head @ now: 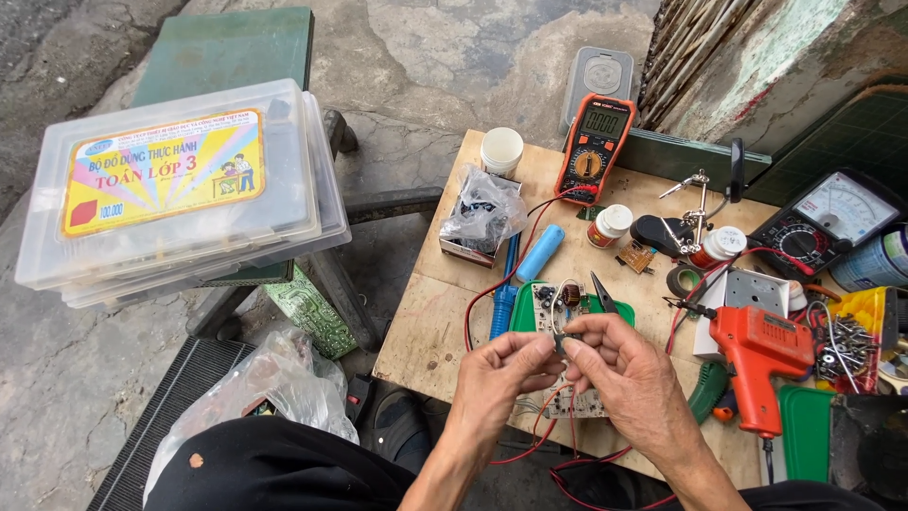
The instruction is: Testing and inspecting a circuit board using a multimeter and hand tools on a repair bench.
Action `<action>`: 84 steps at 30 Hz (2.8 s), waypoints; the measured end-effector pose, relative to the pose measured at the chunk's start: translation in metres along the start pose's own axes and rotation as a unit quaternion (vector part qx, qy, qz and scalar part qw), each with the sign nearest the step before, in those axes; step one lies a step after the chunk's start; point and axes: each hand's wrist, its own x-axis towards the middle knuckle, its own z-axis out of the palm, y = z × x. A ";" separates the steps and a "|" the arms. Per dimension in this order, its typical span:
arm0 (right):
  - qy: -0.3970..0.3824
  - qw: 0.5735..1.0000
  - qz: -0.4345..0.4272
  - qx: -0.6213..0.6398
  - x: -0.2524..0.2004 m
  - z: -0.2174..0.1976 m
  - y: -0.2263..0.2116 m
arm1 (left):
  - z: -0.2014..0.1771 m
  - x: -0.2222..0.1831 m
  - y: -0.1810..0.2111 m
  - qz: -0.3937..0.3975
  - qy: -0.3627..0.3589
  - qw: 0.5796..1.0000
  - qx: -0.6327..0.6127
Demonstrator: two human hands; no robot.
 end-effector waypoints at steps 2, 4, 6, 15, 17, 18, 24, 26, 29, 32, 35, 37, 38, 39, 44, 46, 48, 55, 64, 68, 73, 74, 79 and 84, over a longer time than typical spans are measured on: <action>-0.006 1.000 0.023 0.013 -0.001 -0.005 -0.011 | 0.002 0.005 0.005 -0.024 -0.019 0.999 -0.025; -0.013 0.999 0.043 0.026 0.002 -0.009 -0.020 | 0.003 0.011 0.009 -0.045 -0.037 0.997 -0.050; -0.017 0.999 0.032 0.014 0.006 -0.014 -0.024 | 0.002 0.017 0.011 -0.057 -0.064 0.994 -0.069; 0.022 0.974 -0.043 -0.221 0.029 -0.033 0.002 | 0.000 0.010 0.016 -0.047 0.126 0.990 0.038; 0.005 0.960 -0.054 -0.273 0.036 -0.042 0.016 | -0.012 0.019 -0.028 -0.058 0.152 0.986 0.041; -0.011 0.944 -0.065 -0.322 0.038 -0.045 0.025 | -0.019 0.023 -0.050 -0.069 0.178 0.980 0.047; -0.070 0.916 -0.115 -0.378 0.055 -0.043 0.081 | -0.017 0.044 -0.098 -0.081 0.181 0.962 0.187; -0.072 0.911 -0.114 -0.390 0.056 -0.040 0.081 | -0.014 0.045 -0.100 -0.074 0.181 0.958 0.210; -0.074 0.903 -0.126 -0.405 0.055 -0.036 0.079 | -0.010 0.040 -0.099 -0.069 0.170 0.944 0.275; -0.072 0.899 -0.126 -0.413 0.054 -0.034 0.077 | -0.011 0.038 -0.097 -0.060 0.158 0.938 0.302; -0.066 0.899 -0.109 -0.420 0.057 -0.031 0.077 | -0.016 0.041 -0.101 -0.032 0.150 0.945 0.288; -0.067 0.897 -0.101 -0.426 0.058 -0.032 0.076 | -0.015 0.042 -0.105 -0.021 0.141 0.948 0.285; -0.067 0.898 -0.096 -0.424 0.057 -0.031 0.074 | -0.016 0.043 -0.105 -0.010 0.137 0.952 0.274; -0.067 0.900 -0.092 -0.421 0.057 -0.030 0.073 | -0.017 0.044 -0.104 0.000 0.134 0.956 0.263; -0.067 0.905 -0.058 -0.416 0.059 -0.030 0.071 | -0.022 0.051 -0.113 0.008 0.120 0.956 0.269; -0.069 0.903 -0.048 -0.421 0.059 -0.031 0.073 | -0.023 0.053 -0.116 0.011 0.117 0.955 0.271; -0.076 0.892 -0.059 -0.441 0.060 -0.032 0.077 | -0.023 0.053 -0.117 0.010 0.117 0.953 0.278; -0.081 0.879 -0.054 -0.467 0.061 -0.031 0.077 | -0.024 0.055 -0.121 0.028 0.114 0.956 0.268; -0.080 0.884 -0.065 -0.456 0.059 -0.036 0.078 | -0.020 0.047 -0.115 0.031 0.100 0.961 0.255; -0.063 0.891 -0.081 -0.443 0.059 -0.040 0.087 | -0.019 0.044 -0.113 0.023 0.100 0.965 0.241; -0.064 0.890 -0.086 -0.443 0.054 -0.039 0.081 | -0.019 0.047 -0.118 0.024 0.104 0.966 0.234; -0.067 0.893 -0.084 -0.437 0.053 -0.038 0.080 | -0.019 0.047 -0.118 0.029 0.104 0.967 0.233; -0.057 0.898 -0.089 -0.428 0.051 -0.036 0.078 | -0.018 0.047 -0.115 0.017 0.108 0.967 0.230; -0.032 0.863 -0.121 -0.489 0.049 -0.037 0.087 | -0.019 0.048 -0.118 0.020 0.104 0.967 0.234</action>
